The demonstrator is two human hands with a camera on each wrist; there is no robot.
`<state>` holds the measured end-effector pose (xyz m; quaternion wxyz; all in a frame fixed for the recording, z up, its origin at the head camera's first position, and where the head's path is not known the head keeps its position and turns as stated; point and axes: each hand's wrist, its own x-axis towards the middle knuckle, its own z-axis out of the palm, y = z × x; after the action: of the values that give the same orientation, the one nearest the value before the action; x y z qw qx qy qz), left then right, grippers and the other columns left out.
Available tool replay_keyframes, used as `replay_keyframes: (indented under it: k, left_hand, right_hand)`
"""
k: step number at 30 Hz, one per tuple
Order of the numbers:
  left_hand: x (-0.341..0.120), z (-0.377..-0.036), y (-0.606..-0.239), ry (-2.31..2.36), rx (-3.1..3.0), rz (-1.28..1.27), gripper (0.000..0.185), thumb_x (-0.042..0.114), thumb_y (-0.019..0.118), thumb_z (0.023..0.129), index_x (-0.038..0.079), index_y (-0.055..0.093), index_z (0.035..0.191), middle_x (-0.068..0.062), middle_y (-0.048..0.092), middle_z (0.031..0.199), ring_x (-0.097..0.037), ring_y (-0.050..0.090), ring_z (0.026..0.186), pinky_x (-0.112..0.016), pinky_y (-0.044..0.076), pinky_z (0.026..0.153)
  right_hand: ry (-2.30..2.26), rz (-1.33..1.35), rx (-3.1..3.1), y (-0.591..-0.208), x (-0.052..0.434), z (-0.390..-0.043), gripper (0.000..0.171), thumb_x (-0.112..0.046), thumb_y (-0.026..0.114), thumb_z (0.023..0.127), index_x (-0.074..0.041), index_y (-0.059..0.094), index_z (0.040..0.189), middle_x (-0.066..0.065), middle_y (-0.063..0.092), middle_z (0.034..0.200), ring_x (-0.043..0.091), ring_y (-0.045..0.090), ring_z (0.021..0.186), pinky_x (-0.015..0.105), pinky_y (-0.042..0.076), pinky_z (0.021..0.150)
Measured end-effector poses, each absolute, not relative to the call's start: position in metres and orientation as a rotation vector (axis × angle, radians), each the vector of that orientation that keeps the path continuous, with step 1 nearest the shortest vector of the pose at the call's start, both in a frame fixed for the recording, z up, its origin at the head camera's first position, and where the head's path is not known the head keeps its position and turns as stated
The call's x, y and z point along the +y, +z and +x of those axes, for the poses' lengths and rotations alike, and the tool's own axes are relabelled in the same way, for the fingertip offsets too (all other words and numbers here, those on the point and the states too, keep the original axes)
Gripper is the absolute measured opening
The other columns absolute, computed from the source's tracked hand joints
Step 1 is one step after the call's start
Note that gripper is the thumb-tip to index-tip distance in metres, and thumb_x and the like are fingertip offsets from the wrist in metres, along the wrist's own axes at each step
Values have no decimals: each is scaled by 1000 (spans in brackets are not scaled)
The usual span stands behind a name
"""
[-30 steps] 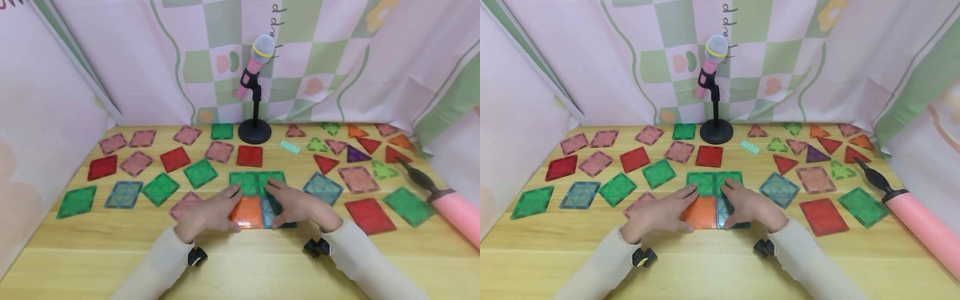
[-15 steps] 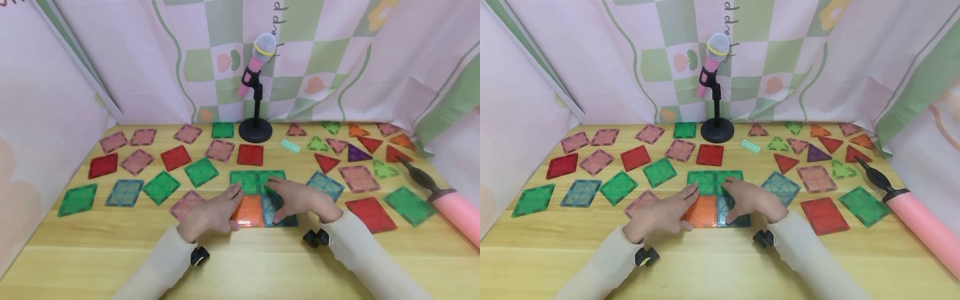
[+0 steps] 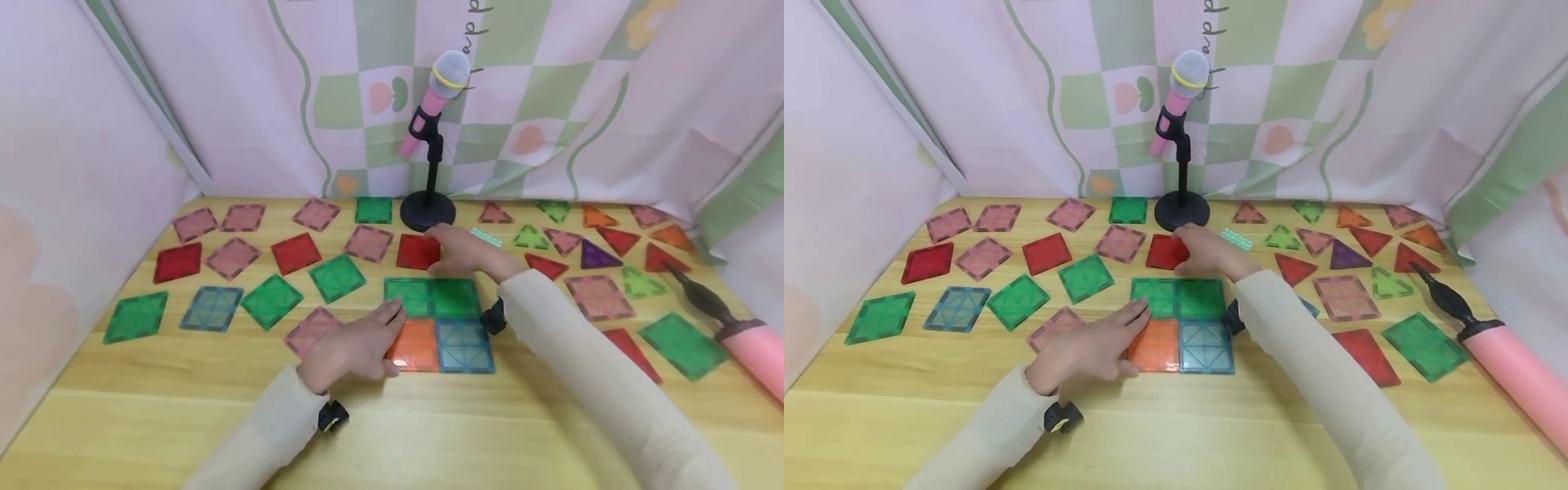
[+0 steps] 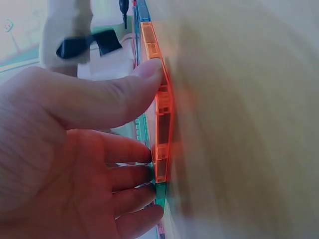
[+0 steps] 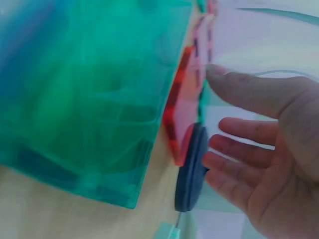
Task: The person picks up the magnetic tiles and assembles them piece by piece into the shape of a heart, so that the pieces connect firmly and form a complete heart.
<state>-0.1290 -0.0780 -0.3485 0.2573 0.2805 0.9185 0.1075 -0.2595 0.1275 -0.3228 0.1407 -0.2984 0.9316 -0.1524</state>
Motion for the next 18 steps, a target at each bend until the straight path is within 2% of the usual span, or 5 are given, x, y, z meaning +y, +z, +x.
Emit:
replay_keyframes:
  k: [5, 13, 18]
  left_hand:
    - [-78, -130, -348, 264, 2495, 770, 85, 32, 63, 91, 6, 10, 153, -6, -4, 161, -20, 0, 148, -33, 20, 118]
    - [-77, -131, -347, 252, 2502, 768, 85, 33, 63, 91, 6, 11, 153, -5, -3, 161, -20, 1, 149, -32, 21, 117]
    - [-79, -132, -348, 263, 2501, 761, 86, 33, 64, 90, 6, 11, 153, -5, -3, 162, -20, 1, 149, -33, 21, 117]
  right_hand:
    - [-410, -835, 2690, -329, 117, -279, 62, -20, 71, 85, 5, 44, 136, 24, 44, 139, 35, 46, 122, 49, 38, 105]
    - [-345, -801, 2665, -335, 114, -290, 72, -25, 76, 80, 3, 43, 138, 22, 46, 137, 33, 48, 115, 47, 41, 101]
    - [-327, -779, 2657, -340, 112, -294, 74, -28, 74, 81, 2, 40, 140, 22, 44, 136, 33, 47, 115, 47, 42, 99]
